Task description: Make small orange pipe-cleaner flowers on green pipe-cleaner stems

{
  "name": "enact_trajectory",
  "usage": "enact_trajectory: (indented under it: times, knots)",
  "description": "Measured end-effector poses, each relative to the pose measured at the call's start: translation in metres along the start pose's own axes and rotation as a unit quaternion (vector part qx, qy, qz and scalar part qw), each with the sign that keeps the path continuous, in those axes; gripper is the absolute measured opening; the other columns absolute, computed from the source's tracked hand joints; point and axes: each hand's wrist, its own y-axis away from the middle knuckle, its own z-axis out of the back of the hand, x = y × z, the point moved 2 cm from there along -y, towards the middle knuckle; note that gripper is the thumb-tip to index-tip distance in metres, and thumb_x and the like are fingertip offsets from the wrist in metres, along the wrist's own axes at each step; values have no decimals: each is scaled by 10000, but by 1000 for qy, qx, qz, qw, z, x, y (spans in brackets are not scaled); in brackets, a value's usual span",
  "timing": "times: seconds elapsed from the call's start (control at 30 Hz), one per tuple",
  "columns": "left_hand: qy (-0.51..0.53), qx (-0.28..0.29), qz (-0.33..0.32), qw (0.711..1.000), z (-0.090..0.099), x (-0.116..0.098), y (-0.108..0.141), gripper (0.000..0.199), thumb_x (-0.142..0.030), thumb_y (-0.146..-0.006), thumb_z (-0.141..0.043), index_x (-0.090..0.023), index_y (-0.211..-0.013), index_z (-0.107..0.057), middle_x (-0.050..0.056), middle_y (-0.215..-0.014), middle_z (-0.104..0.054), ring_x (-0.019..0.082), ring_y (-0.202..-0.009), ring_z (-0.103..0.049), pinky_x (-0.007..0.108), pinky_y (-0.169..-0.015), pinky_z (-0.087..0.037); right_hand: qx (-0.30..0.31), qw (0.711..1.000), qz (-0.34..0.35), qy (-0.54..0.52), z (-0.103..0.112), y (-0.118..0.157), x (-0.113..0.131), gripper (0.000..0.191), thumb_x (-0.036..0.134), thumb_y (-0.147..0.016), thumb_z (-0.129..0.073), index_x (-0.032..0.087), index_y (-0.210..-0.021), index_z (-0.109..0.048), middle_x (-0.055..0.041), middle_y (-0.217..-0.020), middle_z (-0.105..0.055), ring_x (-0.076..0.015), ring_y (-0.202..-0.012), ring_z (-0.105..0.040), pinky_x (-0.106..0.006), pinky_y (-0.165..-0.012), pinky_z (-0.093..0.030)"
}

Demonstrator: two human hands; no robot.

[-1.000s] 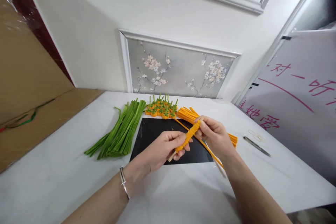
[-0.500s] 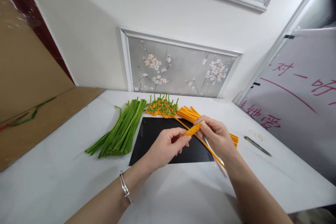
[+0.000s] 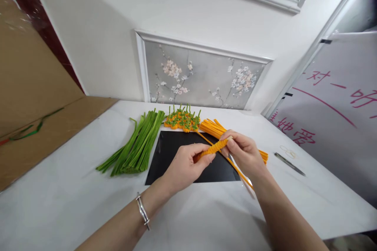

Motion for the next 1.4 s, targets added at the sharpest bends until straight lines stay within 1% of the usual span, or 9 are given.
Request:
enact_trajectory:
  times: [0.27, 0.47, 0.63, 0.73, 0.87, 1.03, 1.13, 1.27, 1.4]
  knots:
    - [56, -3, 7, 998, 0, 0, -1, 224, -340, -874, -580, -153, -863, -702, -6, -674, -516, 119, -625, -402, 242, -572, -308, 6, 1000, 14, 21, 0, 0, 4, 175, 353, -936, -546, 218, -933, -658, 16, -669, -512, -122, -586, -484, -285, -579, -381]
    - [34, -27, 20, 999, 0, 2, -1, 208, -331, -858, -601, -159, -895, -712, 5, -706, -570, 119, -620, -419, 242, -575, -326, 1, 1000, 4, 18, 2, 1, 0, 181, 370, -923, -561, 214, -926, -653, 15, -668, -516, -126, -582, -482, -290, -573, -380]
    - [31, -54, 21, 998, 0, 4, -1, 157, -320, -814, -656, -165, -834, -669, -3, -708, -587, 116, -615, -453, 235, -573, -355, 36, 999, 21, 13, 4, 1, -2, 184, 362, -927, -554, 219, -948, -667, -1, -702, -541, -128, -588, -513, -291, -565, -406]
    - [-17, -98, -14, 995, 1, 1, 1, 103, -282, -803, -677, -183, -809, -648, 7, -744, -627, 130, -649, -513, 247, -610, -403, 39, 998, 44, 23, 5, 2, 0, 177, 373, -905, -580, 230, -919, -683, -22, -761, -572, -135, -586, -531, -298, -547, -427]
    - [-105, -163, -117, 974, 6, -6, 6, 38, -237, -831, -647, -214, -851, -669, 40, -833, -687, 164, -735, -593, 287, -695, -463, 18, 997, 58, 47, 4, 2, 3, 172, 366, -897, -588, 228, -876, -689, -31, -758, -587, -136, -551, -540, -312, -532, -452]
    - [-200, -174, -205, 942, 9, -9, 9, 95, -180, -867, -597, -218, -925, -662, 54, -906, -712, 174, -841, -640, 298, -778, -490, 12, 995, 82, 61, 4, 3, 7, 151, 325, -908, -573, 228, -884, -686, -38, -794, -592, -130, -556, -552, -325, -553, -477]
    - [-225, -161, -220, 935, 10, -11, 9, 107, -180, -880, -587, -209, -962, -649, 58, -937, -714, 169, -867, -647, 290, -794, -497, 7, 994, 90, 57, 5, 3, 8, 134, 296, -917, -559, 239, -912, -679, -41, -835, -582, -144, -617, -572, -316, -552, -480]
    - [-228, -157, -201, 940, 13, -15, 8, 123, -208, -886, -590, -204, -992, -653, 51, -925, -718, 157, -830, -655, 266, -753, -504, 15, 993, 105, 52, 7, 2, 10, 136, 249, -930, -533, 246, -940, -670, -40, -859, -571, -146, -646, -573, -320, -577, -485]
    - [-264, -158, -204, 929, 16, -18, 8, 129, -221, -897, -574, -207, -981, -671, 57, -942, -729, 168, -837, -664, 279, -760, -496, 25, 990, 101, 91, 9, 2, 15, 138, 245, -924, -539, 238, -907, -675, -54, -875, -595, -169, -709, -585, -337, -637, -494]
